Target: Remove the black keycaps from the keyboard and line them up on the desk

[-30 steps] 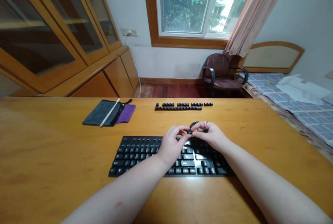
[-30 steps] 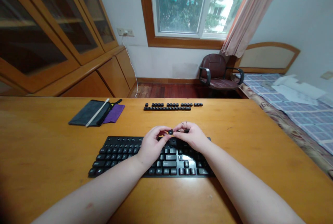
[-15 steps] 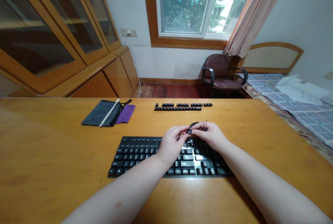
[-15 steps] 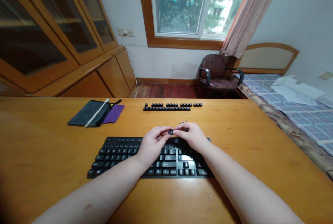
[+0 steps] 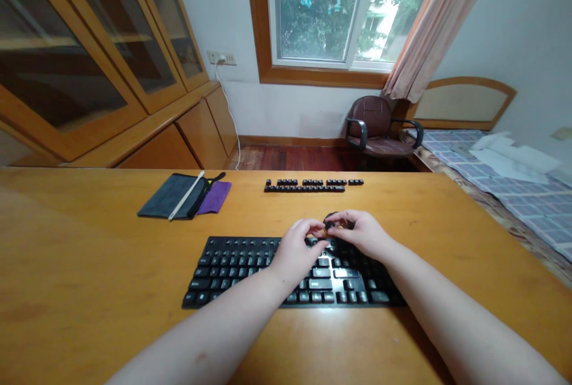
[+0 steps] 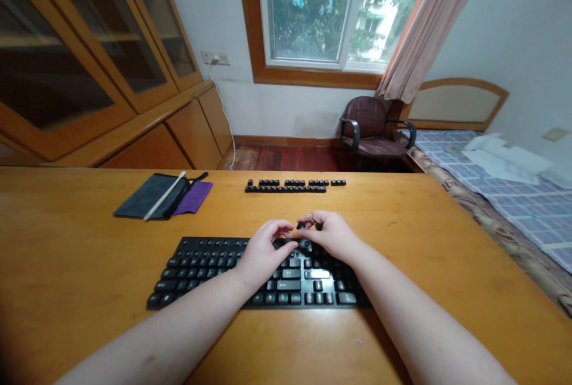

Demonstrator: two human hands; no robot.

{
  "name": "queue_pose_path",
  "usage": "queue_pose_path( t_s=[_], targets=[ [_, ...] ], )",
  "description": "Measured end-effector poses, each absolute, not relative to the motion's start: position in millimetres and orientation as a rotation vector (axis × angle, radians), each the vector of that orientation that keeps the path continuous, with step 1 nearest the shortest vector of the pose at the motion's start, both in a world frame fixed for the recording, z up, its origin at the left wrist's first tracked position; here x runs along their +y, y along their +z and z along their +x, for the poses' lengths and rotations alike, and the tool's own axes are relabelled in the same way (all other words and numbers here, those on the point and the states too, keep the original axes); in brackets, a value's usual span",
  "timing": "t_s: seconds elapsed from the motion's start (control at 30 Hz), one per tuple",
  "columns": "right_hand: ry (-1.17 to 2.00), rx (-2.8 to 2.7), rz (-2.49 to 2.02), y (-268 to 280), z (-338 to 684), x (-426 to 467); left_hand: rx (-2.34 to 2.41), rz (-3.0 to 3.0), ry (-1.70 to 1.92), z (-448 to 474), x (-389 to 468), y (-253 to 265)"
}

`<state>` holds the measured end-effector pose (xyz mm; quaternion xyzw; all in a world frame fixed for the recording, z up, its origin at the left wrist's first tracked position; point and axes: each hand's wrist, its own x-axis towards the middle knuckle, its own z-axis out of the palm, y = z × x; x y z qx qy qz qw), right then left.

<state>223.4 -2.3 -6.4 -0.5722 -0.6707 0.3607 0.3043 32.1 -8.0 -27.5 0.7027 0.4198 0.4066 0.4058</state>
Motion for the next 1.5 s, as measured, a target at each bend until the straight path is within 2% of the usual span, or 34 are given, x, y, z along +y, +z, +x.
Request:
queue_pose_path(
  t_s=[0.17,0.27,0.47,1.03,1.2,1.5],
  targets=[
    [0.358,-1.864,-2.016,-19.3,278.0,24.2,1.069,1.848,0.959,31.9,-10.4,-21.0],
    [0.220,-1.906,-2.182,-33.3,300.5,32.3,1.058,1.861,0.935,31.2,-10.6,-21.9],
    [0.086,-1.998,-2.056,-54.2,312.3,40.5,1.040,1.859,0.927,30.7,-11.1,-22.4],
    [-0.135,-1.873,-2.125,-63.5,307.3,61.5,1.049,1.888,0.917,31.4,-11.6,-21.1],
    [-0.098,-1.823,-2.189,-62.8,312.8,78.9,1.032,1.921,0.904,31.1,-12.7,-20.8],
    [-0.041,-1.958,-2.020,-61.7,318.2,74.7,1.053,1.910,0.864,32.2,-13.1,-22.0]
  ],
)
